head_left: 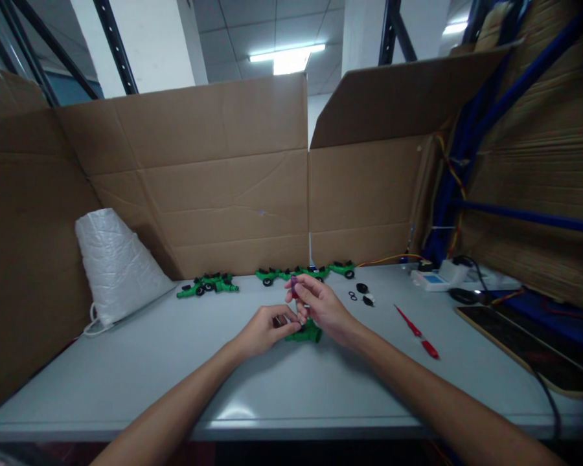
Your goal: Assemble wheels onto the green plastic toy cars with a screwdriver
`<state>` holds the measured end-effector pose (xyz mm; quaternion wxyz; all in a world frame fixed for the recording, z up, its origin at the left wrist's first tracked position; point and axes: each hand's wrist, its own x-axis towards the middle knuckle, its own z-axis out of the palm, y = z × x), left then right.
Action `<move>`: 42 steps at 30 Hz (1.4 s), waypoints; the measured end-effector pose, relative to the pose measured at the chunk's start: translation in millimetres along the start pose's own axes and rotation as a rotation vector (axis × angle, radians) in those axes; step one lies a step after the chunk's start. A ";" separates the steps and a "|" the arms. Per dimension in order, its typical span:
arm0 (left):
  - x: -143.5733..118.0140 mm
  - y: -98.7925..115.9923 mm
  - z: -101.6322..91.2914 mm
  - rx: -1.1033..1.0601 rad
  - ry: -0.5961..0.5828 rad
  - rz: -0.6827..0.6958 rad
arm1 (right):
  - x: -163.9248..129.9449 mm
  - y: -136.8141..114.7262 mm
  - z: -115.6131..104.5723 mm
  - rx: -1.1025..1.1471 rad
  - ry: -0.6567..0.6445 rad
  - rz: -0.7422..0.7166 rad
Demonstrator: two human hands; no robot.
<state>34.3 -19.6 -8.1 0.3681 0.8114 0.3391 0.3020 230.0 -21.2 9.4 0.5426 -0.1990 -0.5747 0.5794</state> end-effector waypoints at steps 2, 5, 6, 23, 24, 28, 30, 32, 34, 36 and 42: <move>0.0 0.3 -0.5 0.002 -0.009 0.001 | 0.4 1.1 -0.5 -0.003 0.012 0.002; 0.3 0.1 -1.1 0.011 -0.011 -0.005 | 0.8 1.6 -0.6 -0.004 0.037 0.002; 0.5 0.0 -1.2 0.016 -0.012 -0.006 | 1.0 1.7 -0.7 -0.002 0.041 0.001; 0.1 0.1 -3.5 0.046 -0.011 -0.023 | 1.3 2.1 -2.6 0.103 0.041 0.048; 0.1 -0.6 -3.7 0.044 -0.011 -0.022 | 1.2 2.4 -3.3 0.108 0.035 0.046; 0.1 -1.3 -5.2 0.064 -0.011 -0.016 | 2.4 6.1 -6.0 0.107 0.018 0.046; 0.0 -0.3 -6.3 0.086 -0.010 -0.011 | 3.4 7.2 -6.4 0.095 0.020 0.046; -0.1 0.8 -7.4 0.106 -0.008 -0.012 | 4.4 7.0 -6.1 0.081 0.026 0.041; -0.1 1.3 -8.4 0.119 -0.008 -0.013 | 5.4 6.2 -5.3 0.073 0.031 0.035; 0.0 0.7 -9.1 0.125 -0.011 -0.009 | 6.2 5.5 -4.5 0.071 0.037 0.029; -0.1 -2.8 -9.6 0.140 -0.002 0.003 | 6.6 5.3 -3.1 0.077 0.052 0.024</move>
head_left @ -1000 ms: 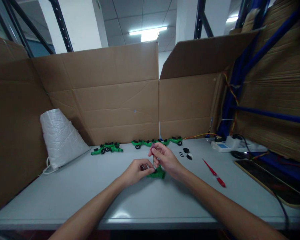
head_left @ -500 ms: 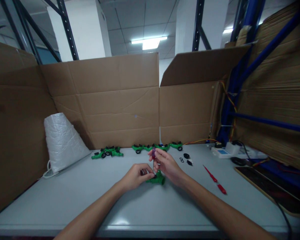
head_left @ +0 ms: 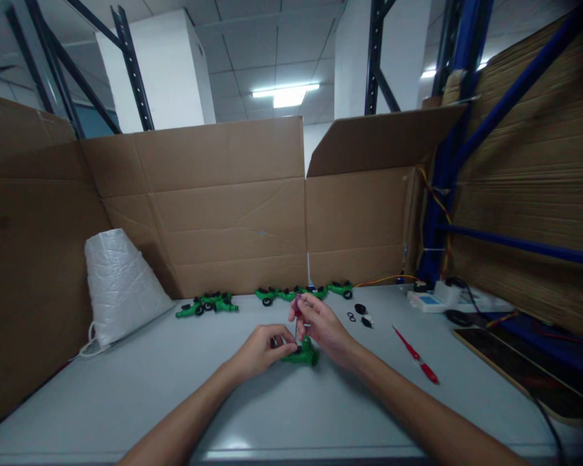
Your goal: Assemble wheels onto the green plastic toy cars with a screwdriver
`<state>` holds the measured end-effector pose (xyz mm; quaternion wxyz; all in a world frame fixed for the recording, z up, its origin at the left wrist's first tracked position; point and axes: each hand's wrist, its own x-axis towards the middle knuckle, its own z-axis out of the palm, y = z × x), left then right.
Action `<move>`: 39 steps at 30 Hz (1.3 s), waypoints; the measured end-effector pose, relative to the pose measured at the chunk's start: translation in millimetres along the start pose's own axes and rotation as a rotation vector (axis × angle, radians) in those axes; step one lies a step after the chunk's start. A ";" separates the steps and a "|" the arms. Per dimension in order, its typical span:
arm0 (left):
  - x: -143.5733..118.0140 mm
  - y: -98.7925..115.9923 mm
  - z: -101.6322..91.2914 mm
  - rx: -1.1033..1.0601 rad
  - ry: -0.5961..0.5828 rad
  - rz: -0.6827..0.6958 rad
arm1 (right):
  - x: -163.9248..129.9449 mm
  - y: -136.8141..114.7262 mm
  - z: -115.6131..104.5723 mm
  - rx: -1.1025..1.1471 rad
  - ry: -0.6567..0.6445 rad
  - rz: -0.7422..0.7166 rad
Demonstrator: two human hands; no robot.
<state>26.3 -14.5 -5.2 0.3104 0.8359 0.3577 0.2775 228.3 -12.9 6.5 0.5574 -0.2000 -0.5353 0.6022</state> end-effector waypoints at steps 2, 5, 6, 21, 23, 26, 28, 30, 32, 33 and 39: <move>-0.3 0.8 -0.4 -0.002 -0.003 0.002 | -0.6 -0.3 0.1 0.017 0.007 0.009; -0.8 3.1 -1.1 -0.004 -0.008 0.001 | -1.1 -0.1 -0.6 0.025 -0.006 0.015; -0.9 3.7 -1.1 -0.003 -0.006 0.002 | -1.1 0.2 -1.0 0.022 -0.013 0.014; -0.3 2.6 1.2 -0.048 -0.011 0.017 | -2.4 8.7 -0.6 -0.018 -0.056 0.025; -0.4 3.1 1.1 -0.057 -0.018 0.025 | -3.8 7.1 -0.2 -0.006 -0.063 0.025; -0.4 2.3 1.1 -0.052 -0.021 0.016 | -4.4 4.7 1.1 -0.027 -0.076 0.028; -0.3 1.1 1.6 -0.045 -0.018 0.019 | -3.7 4.3 2.0 -0.043 -0.077 0.020; -0.3 -0.1 2.4 -0.044 -0.013 0.022 | -2.5 5.4 2.4 -0.052 -0.071 0.008; -0.3 -1.0 3.3 -0.041 -0.008 0.017 | -1.6 7.3 2.1 -0.048 -0.066 0.003; -0.4 -1.2 3.6 -0.041 -0.008 0.017 | -1.4 8.2 1.7 -0.044 -0.067 0.004; -1.0 0.2 3.6 -0.054 -0.013 0.035 | -4.9 5.6 2.9 -0.019 -0.082 0.016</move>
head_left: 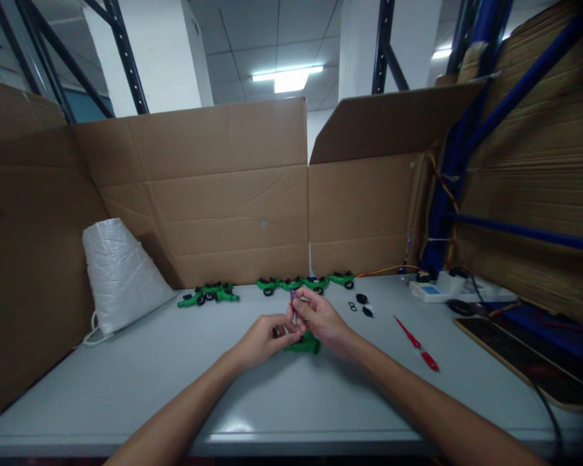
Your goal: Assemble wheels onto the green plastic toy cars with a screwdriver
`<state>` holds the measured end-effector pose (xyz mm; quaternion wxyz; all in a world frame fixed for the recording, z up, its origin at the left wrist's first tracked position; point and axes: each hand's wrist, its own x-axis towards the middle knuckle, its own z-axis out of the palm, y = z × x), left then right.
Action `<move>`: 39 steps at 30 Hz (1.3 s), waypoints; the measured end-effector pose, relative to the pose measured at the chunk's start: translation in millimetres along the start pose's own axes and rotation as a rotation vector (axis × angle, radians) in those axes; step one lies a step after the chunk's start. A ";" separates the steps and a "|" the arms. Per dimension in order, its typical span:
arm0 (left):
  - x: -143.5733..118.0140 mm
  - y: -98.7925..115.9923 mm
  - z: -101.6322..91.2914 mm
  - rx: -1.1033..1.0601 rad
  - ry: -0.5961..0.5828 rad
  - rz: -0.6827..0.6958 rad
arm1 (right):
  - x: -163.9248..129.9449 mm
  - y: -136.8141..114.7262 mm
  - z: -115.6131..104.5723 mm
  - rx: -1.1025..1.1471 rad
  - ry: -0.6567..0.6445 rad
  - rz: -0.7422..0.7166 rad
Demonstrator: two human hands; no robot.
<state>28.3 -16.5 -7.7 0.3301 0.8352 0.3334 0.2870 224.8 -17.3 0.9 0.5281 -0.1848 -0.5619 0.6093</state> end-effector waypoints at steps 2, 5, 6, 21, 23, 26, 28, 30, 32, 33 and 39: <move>0.2 1.0 -0.4 -0.005 -0.008 0.003 | -1.9 -3.5 2.0 0.008 -0.009 0.018; 0.5 2.4 -0.8 -0.016 -0.016 0.012 | -3.3 -6.5 3.7 -0.013 -0.035 0.035; 0.6 2.8 -0.9 -0.020 -0.015 0.016 | -3.1 -6.2 3.6 -0.022 -0.041 0.030; 1.0 6.1 -3.0 -0.006 -0.023 0.013 | 0.3 -3.0 1.7 -0.001 -0.039 0.008; 1.0 7.9 -3.0 -0.021 -0.024 0.025 | -0.5 -4.5 3.2 -0.022 -0.061 0.007; 0.6 7.7 -2.6 -0.029 -0.018 0.031 | -0.5 -4.5 3.5 -0.059 -0.081 -0.007; 0.3 6.0 -2.1 -0.021 -0.012 0.019 | 0.2 -3.2 2.6 -0.068 -0.079 -0.015; 0.1 4.2 -1.6 -0.013 -0.004 0.010 | 1.0 -1.4 1.2 -0.065 -0.063 -0.015; 0.2 3.5 -1.3 -0.009 0.005 0.010 | 1.5 0.0 0.1 -0.058 -0.044 -0.005; 0.2 3.5 -1.3 -0.006 0.005 0.011 | 1.5 0.2 -0.1 -0.052 -0.039 -0.001; 0.6 4.6 -2.0 0.000 -0.012 0.012 | -0.2 -3.4 2.8 -0.031 -0.052 0.011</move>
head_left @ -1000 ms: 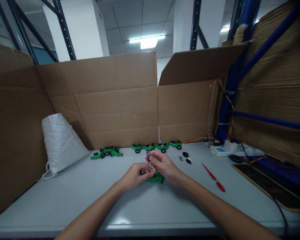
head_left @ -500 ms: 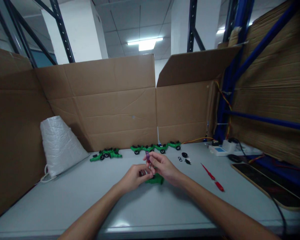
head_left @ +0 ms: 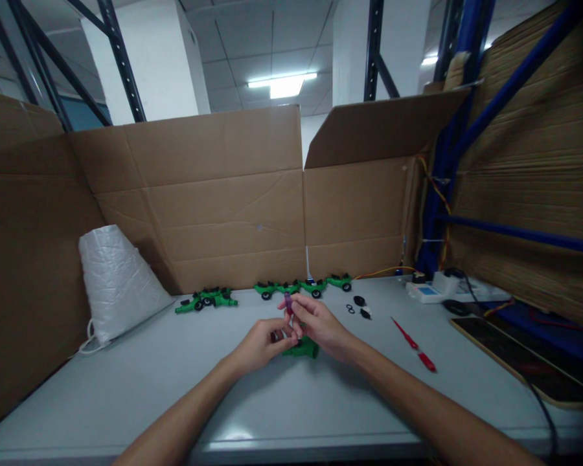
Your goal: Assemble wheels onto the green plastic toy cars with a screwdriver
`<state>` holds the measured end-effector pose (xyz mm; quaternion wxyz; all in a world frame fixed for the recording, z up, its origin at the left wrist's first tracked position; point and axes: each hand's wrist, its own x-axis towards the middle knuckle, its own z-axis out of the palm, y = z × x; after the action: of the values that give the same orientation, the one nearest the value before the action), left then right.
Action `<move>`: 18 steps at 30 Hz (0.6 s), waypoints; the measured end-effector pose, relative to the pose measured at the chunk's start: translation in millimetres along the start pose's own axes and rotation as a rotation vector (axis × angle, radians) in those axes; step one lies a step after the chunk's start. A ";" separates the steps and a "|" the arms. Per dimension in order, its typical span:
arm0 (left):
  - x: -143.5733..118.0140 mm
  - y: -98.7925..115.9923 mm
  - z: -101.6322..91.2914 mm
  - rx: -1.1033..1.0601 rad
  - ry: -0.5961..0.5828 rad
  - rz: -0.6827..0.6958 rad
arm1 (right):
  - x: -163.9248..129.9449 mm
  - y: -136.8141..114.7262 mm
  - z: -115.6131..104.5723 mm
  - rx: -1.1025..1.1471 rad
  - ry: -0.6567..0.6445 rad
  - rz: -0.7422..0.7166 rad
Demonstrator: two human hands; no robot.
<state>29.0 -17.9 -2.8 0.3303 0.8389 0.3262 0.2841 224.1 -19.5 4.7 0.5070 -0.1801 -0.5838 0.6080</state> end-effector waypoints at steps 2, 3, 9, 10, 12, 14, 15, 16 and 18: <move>-0.1 -1.3 0.1 0.005 0.009 -0.006 | 0.1 -0.5 0.3 -0.022 0.003 -0.007; -0.1 -1.9 0.2 0.008 0.011 -0.011 | 0.5 -0.3 0.0 -0.033 0.008 -0.009; -0.2 -1.2 0.5 0.009 0.006 -0.001 | 1.0 0.5 -1.4 -0.030 0.019 0.000; -0.1 -0.7 0.5 0.006 0.002 0.002 | 0.4 -0.3 -0.8 -0.015 0.008 0.001; 0.3 -0.1 0.4 0.003 -0.007 0.008 | -1.0 -2.3 0.6 0.010 -0.012 0.010; 0.5 -0.5 0.3 -0.005 -0.011 0.017 | -1.9 -3.1 1.6 0.010 -0.021 0.013; 0.6 -0.9 0.3 -0.009 -0.011 0.021 | -1.9 -2.8 1.7 0.002 -0.022 0.008; 0.6 -1.4 0.3 -0.013 -0.009 0.024 | -1.7 -2.1 1.4 -0.008 -0.022 0.003; 0.4 -2.4 0.3 -0.016 -0.003 0.026 | -0.7 0.2 0.2 -0.026 -0.017 -0.007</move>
<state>28.6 -16.4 -4.7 0.3337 0.8410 0.3123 0.2896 224.1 -20.2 4.3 0.5018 -0.1796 -0.5967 0.5999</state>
